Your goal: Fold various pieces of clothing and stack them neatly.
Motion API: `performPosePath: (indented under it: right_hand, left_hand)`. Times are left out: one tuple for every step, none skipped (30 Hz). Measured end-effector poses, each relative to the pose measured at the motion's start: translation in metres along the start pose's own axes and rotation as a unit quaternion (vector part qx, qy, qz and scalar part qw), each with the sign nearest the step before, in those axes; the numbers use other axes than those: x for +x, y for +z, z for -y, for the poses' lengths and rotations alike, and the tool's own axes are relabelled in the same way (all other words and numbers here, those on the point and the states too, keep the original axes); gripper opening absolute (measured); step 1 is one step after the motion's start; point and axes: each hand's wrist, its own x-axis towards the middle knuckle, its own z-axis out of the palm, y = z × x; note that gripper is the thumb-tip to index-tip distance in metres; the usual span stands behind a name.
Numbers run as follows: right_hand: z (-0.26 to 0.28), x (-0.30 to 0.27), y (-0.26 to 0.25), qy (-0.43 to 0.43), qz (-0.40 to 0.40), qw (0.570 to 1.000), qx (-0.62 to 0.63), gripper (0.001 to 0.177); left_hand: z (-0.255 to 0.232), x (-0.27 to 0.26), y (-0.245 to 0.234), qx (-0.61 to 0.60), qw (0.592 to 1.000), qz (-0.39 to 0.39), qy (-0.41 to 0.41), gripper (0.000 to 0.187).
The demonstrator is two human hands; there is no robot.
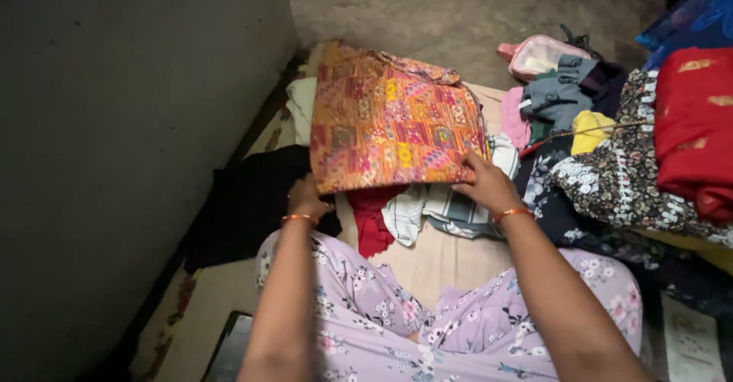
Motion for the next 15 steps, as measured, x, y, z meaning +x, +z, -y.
performPosePath:
  right_hand:
    - [0.01,-0.001,-0.002,-0.003,-0.004,1.0,0.001,0.055]
    - [0.021,-0.002,-0.004,0.093,0.037,0.992,-0.073,0.05]
    - [0.03,-0.001,-0.009,0.187,0.072,0.969,-0.147,0.045]
    - [0.016,0.006,-0.001,0.184,0.065,0.97,-0.147,0.045]
    - [-0.001,0.016,0.003,0.227,0.058,0.959,-0.16,0.036]
    - [-0.017,0.027,0.007,0.27,0.051,0.946,-0.171,0.03]
    - [-0.019,0.049,-0.003,0.269,0.039,0.947,-0.173,0.03]
    - [-0.02,0.07,-0.014,0.274,-0.001,0.949,-0.155,0.026]
    - [-0.019,0.092,-0.023,0.277,-0.039,0.95,-0.136,0.025]
    - [-0.01,0.111,-0.043,0.273,-0.048,0.951,-0.136,0.025]
    - [0.001,0.133,-0.061,0.221,-0.184,0.953,-0.092,0.022]
    - [0.012,0.154,-0.08,0.163,-0.315,0.934,-0.044,0.02]
    - [0.015,0.168,-0.1,0.157,-0.322,0.932,-0.043,0.02]
    - [0.017,0.182,-0.12,0.046,-0.396,0.914,-0.074,0.024]
    - [0.016,0.189,-0.139,-0.063,-0.458,0.88,-0.108,0.03]
  left_hand:
    - [0.01,0.006,0.011,0.001,1.0,-0.004,0.002,0.076]
    - [0.021,0.012,0.021,0.061,0.998,-0.009,0.0,0.067]
    - [0.028,0.022,0.032,0.118,0.993,-0.016,-0.001,0.058]
    - [0.028,0.04,0.031,0.118,0.993,-0.023,0.003,0.058]
    - [0.023,0.063,0.03,0.109,0.993,-0.041,-0.022,0.041]
    - [0.017,0.086,0.028,0.099,0.992,-0.06,-0.047,0.033]
    - [-0.009,0.114,0.007,0.095,0.993,-0.066,-0.039,0.033]
    - [-0.035,0.141,-0.015,0.004,0.992,-0.11,-0.052,0.041]
    - [-0.058,0.164,-0.04,-0.086,0.982,-0.153,-0.067,0.051]
    - [-0.1,0.155,-0.078,-0.09,0.981,-0.159,-0.06,0.051]
    - [-0.139,0.144,-0.119,-0.001,0.961,-0.265,0.082,0.031]
    - [-0.178,0.131,-0.16,0.089,0.902,-0.361,0.219,0.019]
    - [-0.201,0.118,-0.188,0.088,0.898,-0.369,0.222,0.019]
    - [-0.223,0.104,-0.215,0.074,0.875,-0.409,0.248,0.02]
    - [-0.242,0.086,-0.235,0.058,0.852,-0.444,0.271,0.023]
